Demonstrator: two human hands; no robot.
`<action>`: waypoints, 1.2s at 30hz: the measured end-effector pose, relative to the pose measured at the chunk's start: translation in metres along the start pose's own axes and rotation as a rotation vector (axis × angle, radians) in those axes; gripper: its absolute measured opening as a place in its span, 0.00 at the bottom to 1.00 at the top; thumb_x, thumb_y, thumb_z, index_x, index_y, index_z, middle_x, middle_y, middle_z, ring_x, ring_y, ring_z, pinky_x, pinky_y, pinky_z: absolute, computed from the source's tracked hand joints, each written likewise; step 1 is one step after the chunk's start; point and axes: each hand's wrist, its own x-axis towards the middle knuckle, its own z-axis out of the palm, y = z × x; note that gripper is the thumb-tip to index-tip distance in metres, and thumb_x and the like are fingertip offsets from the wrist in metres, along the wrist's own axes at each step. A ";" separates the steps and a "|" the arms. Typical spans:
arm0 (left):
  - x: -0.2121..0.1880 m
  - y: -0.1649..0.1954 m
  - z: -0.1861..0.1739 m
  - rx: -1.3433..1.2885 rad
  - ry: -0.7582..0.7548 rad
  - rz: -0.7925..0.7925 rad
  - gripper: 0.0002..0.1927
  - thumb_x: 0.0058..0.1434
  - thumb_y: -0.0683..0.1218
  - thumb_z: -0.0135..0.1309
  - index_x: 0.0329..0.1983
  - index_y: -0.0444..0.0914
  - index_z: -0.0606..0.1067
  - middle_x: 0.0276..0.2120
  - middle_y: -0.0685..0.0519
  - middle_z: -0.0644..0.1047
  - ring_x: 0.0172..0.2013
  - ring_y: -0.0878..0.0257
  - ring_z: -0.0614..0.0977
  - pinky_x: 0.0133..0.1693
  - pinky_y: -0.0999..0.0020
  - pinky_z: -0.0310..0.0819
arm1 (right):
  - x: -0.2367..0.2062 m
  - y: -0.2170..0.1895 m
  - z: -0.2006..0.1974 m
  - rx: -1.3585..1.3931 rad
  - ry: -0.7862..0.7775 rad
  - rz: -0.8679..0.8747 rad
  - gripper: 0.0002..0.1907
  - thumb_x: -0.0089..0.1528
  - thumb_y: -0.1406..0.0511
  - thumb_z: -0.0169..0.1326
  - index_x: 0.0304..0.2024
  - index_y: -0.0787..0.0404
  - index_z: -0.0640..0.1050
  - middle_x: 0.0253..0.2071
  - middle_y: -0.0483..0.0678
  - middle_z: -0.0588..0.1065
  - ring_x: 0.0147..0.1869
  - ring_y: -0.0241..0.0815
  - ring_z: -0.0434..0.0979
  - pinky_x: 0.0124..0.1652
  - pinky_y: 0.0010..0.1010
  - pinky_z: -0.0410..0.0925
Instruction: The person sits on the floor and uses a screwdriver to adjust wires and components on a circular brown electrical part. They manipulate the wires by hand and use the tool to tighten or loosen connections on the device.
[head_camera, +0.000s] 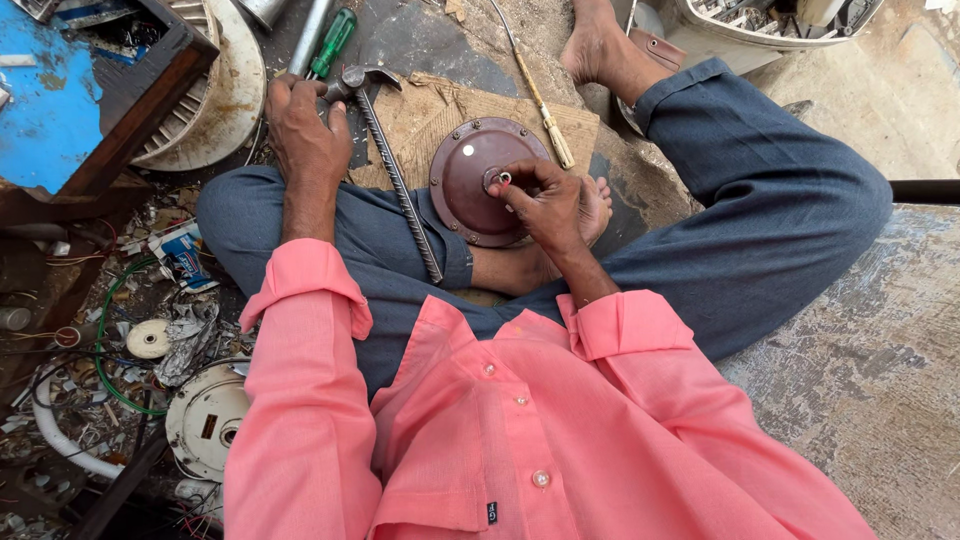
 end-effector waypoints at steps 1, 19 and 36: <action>0.000 0.000 0.000 -0.001 -0.004 -0.004 0.13 0.61 0.40 0.65 0.48 0.34 0.77 0.54 0.43 0.70 0.59 0.47 0.72 0.58 0.54 0.69 | 0.001 -0.002 0.002 -0.082 0.012 -0.022 0.14 0.59 0.74 0.70 0.45 0.67 0.81 0.40 0.46 0.83 0.42 0.30 0.81 0.42 0.21 0.75; -0.024 0.044 0.028 0.103 -0.549 -0.326 0.34 0.59 0.52 0.64 0.56 0.32 0.57 0.41 0.32 0.79 0.44 0.40 0.82 0.51 0.50 0.74 | 0.006 -0.021 -0.001 -0.224 -0.080 0.010 0.13 0.59 0.70 0.68 0.46 0.65 0.83 0.36 0.44 0.82 0.35 0.26 0.77 0.35 0.19 0.71; -0.028 0.036 0.049 0.111 -0.412 -0.287 0.30 0.56 0.46 0.63 0.51 0.30 0.59 0.41 0.30 0.78 0.44 0.37 0.82 0.50 0.48 0.74 | 0.020 -0.021 0.011 -0.973 0.006 -0.129 0.50 0.49 0.42 0.75 0.65 0.56 0.71 0.66 0.62 0.64 0.69 0.64 0.65 0.60 0.58 0.62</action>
